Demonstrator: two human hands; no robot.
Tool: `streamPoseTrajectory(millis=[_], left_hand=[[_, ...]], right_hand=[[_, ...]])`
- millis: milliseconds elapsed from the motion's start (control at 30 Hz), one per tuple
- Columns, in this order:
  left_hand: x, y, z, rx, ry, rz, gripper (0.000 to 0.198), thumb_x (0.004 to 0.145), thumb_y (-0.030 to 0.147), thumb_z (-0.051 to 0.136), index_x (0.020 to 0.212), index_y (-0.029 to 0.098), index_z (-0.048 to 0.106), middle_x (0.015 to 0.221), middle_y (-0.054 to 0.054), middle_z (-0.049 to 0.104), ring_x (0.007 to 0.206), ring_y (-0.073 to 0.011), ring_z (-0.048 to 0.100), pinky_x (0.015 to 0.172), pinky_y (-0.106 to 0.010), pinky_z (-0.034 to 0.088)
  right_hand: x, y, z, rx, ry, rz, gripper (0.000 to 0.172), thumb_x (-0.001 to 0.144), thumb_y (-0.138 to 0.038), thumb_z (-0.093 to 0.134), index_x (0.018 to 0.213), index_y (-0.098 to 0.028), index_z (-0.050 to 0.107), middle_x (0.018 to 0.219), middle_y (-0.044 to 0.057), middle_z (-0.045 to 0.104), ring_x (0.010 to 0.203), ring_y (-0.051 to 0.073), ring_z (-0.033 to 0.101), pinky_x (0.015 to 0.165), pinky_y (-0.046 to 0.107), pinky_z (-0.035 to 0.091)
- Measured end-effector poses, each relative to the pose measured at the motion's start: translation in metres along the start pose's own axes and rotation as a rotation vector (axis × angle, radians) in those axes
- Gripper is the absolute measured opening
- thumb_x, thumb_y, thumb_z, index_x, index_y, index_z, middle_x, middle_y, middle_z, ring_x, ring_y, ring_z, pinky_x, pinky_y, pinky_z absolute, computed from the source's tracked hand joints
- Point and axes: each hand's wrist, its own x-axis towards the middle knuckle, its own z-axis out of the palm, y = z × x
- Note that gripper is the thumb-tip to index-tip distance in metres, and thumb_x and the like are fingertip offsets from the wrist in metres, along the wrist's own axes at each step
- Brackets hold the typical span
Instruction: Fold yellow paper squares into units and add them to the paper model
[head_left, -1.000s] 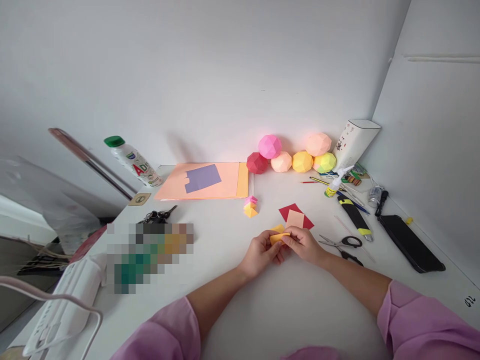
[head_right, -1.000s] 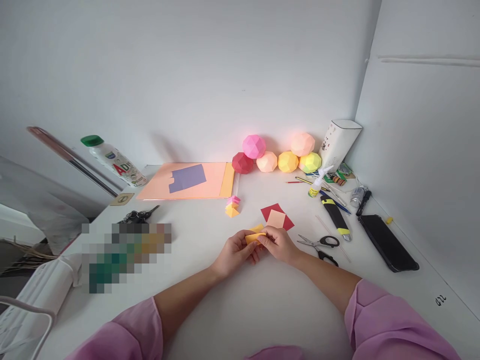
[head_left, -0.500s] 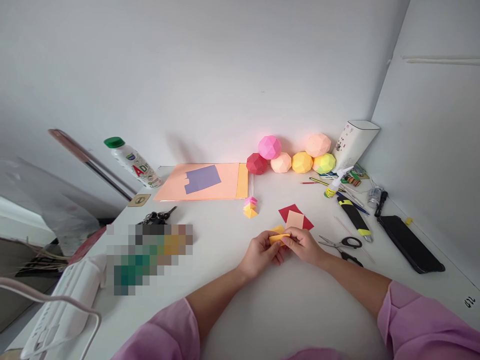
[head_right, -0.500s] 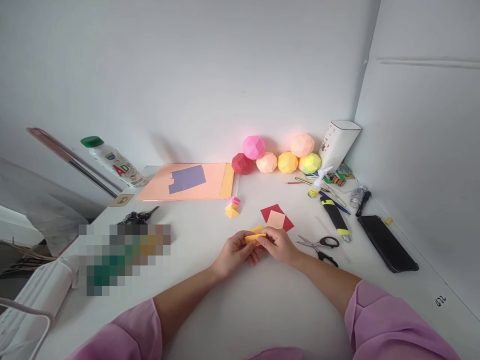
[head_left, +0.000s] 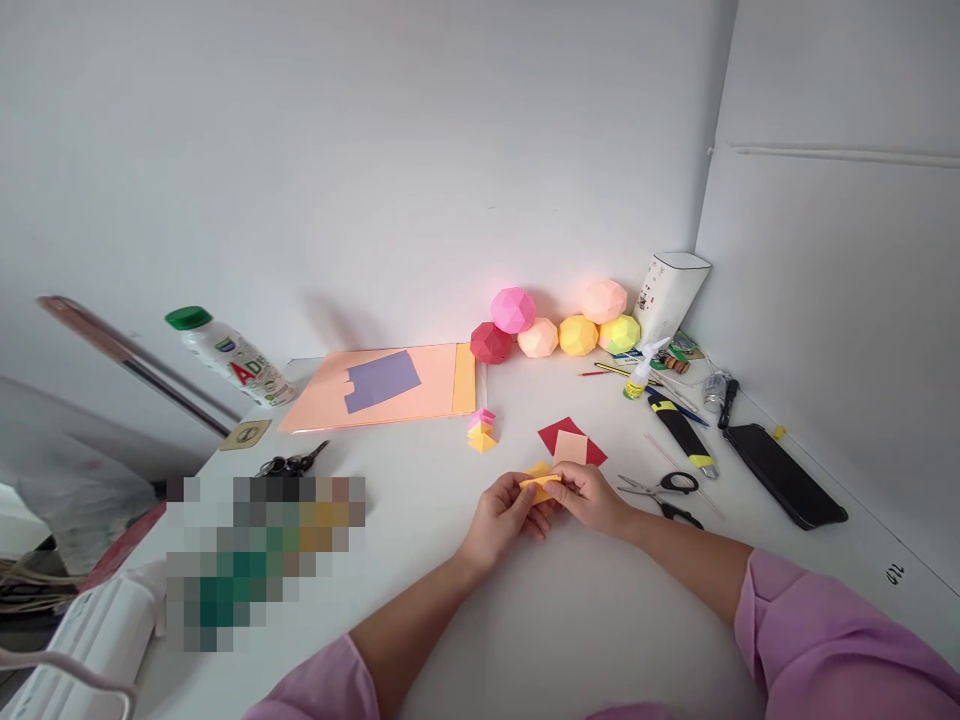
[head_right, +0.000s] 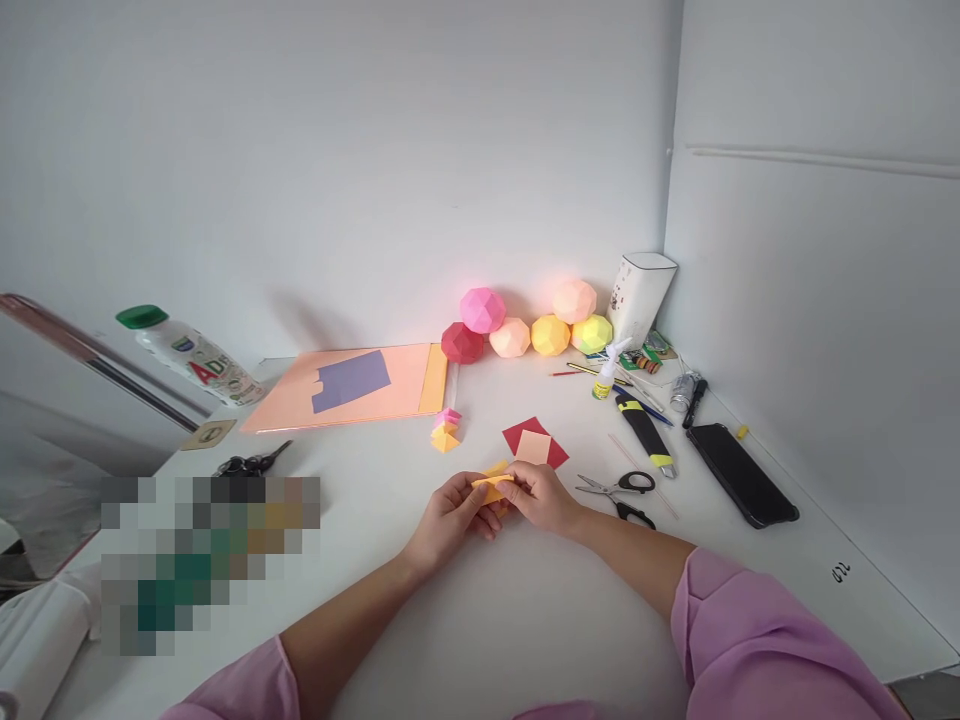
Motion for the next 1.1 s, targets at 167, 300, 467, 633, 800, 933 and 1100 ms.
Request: streamPoseTrajectory(millis=[167, 300, 467, 633, 800, 933, 1100], left_hand=[[0.0008, -0.0029, 0.0002, -0.013, 0.013, 0.015, 0.034, 0.076, 0.045, 0.061, 0.086, 0.015, 0.048, 0.067, -0.002, 0.064, 0.051, -0.0125, 0.061, 0.049, -0.026, 0.05], [0.0013, -0.0052, -0.0005, -0.015, 0.012, 0.028, 0.031, 0.078, 0.042, 0.06, 0.086, 0.015, 0.048, 0.069, -0.003, 0.064, 0.052, -0.0127, 0.061, 0.05, -0.027, 0.051], [0.0012, -0.0047, 0.0001, -0.026, 0.006, 0.02, 0.032, 0.077, 0.043, 0.061, 0.085, 0.015, 0.048, 0.068, -0.003, 0.065, 0.052, -0.013, 0.061, 0.049, -0.026, 0.05], [0.0017, -0.006, -0.0009, -0.032, -0.005, 0.021, 0.032, 0.077, 0.044, 0.061, 0.084, 0.015, 0.048, 0.068, -0.003, 0.065, 0.052, -0.0132, 0.061, 0.049, -0.026, 0.05], [0.002, -0.0063, -0.001, -0.033, -0.012, 0.028, 0.033, 0.077, 0.044, 0.06, 0.084, 0.015, 0.048, 0.07, -0.003, 0.065, 0.053, -0.0136, 0.062, 0.049, -0.026, 0.05], [0.0018, -0.0057, -0.0003, -0.027, -0.007, 0.018, 0.034, 0.076, 0.045, 0.061, 0.084, 0.015, 0.048, 0.068, -0.003, 0.064, 0.052, -0.0134, 0.061, 0.049, -0.026, 0.049], [0.0007, -0.0048, 0.0001, -0.013, -0.017, 0.024, 0.032, 0.078, 0.044, 0.059, 0.085, 0.015, 0.048, 0.069, -0.003, 0.065, 0.052, -0.0128, 0.061, 0.05, -0.026, 0.049]], right_hand=[[-0.0008, 0.0006, 0.0011, 0.068, 0.007, 0.033, 0.026, 0.083, -0.04, 0.054, 0.074, -0.016, 0.053, 0.068, 0.0, 0.058, 0.064, 0.015, 0.062, 0.06, 0.027, 0.052], [-0.0006, 0.0004, 0.0019, 0.067, 0.025, 0.035, 0.026, 0.082, -0.039, 0.055, 0.071, -0.016, 0.052, 0.067, 0.0, 0.058, 0.062, 0.015, 0.062, 0.059, 0.027, 0.052], [0.0001, -0.0015, 0.0015, 0.032, 0.038, 0.046, 0.028, 0.082, -0.04, 0.056, 0.069, -0.016, 0.051, 0.065, 0.001, 0.057, 0.061, 0.015, 0.061, 0.057, 0.027, 0.05], [0.0005, -0.0011, 0.001, -0.009, 0.044, 0.038, 0.03, 0.082, -0.042, 0.054, 0.069, -0.015, 0.051, 0.063, 0.001, 0.057, 0.059, 0.014, 0.06, 0.055, 0.026, 0.05], [0.0006, -0.0002, 0.0012, -0.016, 0.046, 0.037, 0.032, 0.081, -0.044, 0.055, 0.067, -0.016, 0.051, 0.063, 0.0, 0.057, 0.058, 0.013, 0.059, 0.055, 0.026, 0.05], [0.0006, -0.0017, 0.0013, 0.008, 0.04, 0.046, 0.034, 0.081, -0.046, 0.055, 0.067, -0.016, 0.05, 0.064, 0.0, 0.057, 0.058, 0.013, 0.059, 0.055, 0.026, 0.051], [0.0008, -0.0024, 0.0012, 0.001, 0.044, 0.05, 0.034, 0.08, -0.046, 0.055, 0.066, -0.016, 0.049, 0.063, 0.0, 0.055, 0.058, 0.013, 0.059, 0.054, 0.025, 0.05]])
